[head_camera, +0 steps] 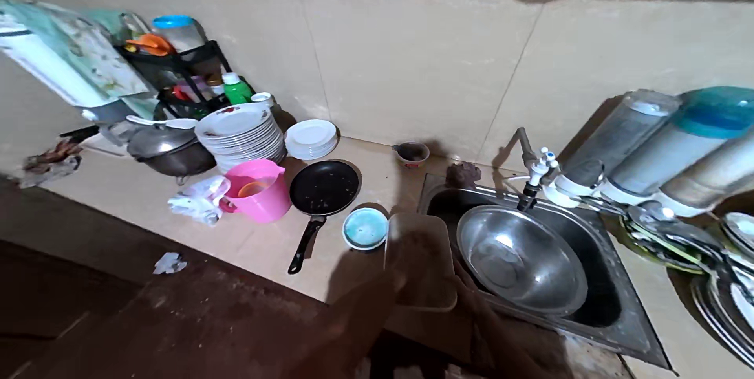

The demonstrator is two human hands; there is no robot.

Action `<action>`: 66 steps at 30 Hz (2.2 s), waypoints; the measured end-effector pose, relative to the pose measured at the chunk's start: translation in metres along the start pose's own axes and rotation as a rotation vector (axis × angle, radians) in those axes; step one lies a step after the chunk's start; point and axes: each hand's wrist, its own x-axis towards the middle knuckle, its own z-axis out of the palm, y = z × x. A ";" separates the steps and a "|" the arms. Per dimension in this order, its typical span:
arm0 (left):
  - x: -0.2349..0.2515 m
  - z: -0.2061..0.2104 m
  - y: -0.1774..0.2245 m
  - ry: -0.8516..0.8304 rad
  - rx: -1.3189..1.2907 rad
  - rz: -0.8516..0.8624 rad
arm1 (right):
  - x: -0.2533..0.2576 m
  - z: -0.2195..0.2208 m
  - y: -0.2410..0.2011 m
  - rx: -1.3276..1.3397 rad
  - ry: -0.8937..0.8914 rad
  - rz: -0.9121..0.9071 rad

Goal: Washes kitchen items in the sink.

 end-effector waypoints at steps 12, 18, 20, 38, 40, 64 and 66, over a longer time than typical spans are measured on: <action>0.015 -0.015 0.028 -0.127 -0.031 -0.615 | -0.005 -0.008 0.005 -0.135 -0.081 -0.034; 0.002 -0.014 0.023 -0.195 -0.255 -0.241 | -0.002 -0.011 0.016 -0.212 -0.067 -0.130; 0.011 -0.014 -0.001 0.025 -0.233 -0.335 | -0.001 -0.013 0.011 -0.263 -0.114 -0.112; 0.001 0.045 0.054 0.111 0.001 -0.155 | 0.031 -0.023 -0.006 0.214 -0.224 0.087; 0.001 0.058 0.048 0.171 -0.058 -0.038 | 0.043 -0.022 -0.006 0.351 -0.143 0.077; 0.026 0.034 0.034 0.398 -0.136 -0.561 | -0.009 0.015 -0.019 0.136 0.089 -0.037; 0.018 0.042 0.038 0.423 -0.120 -0.461 | -0.012 0.009 -0.020 0.073 0.109 -0.043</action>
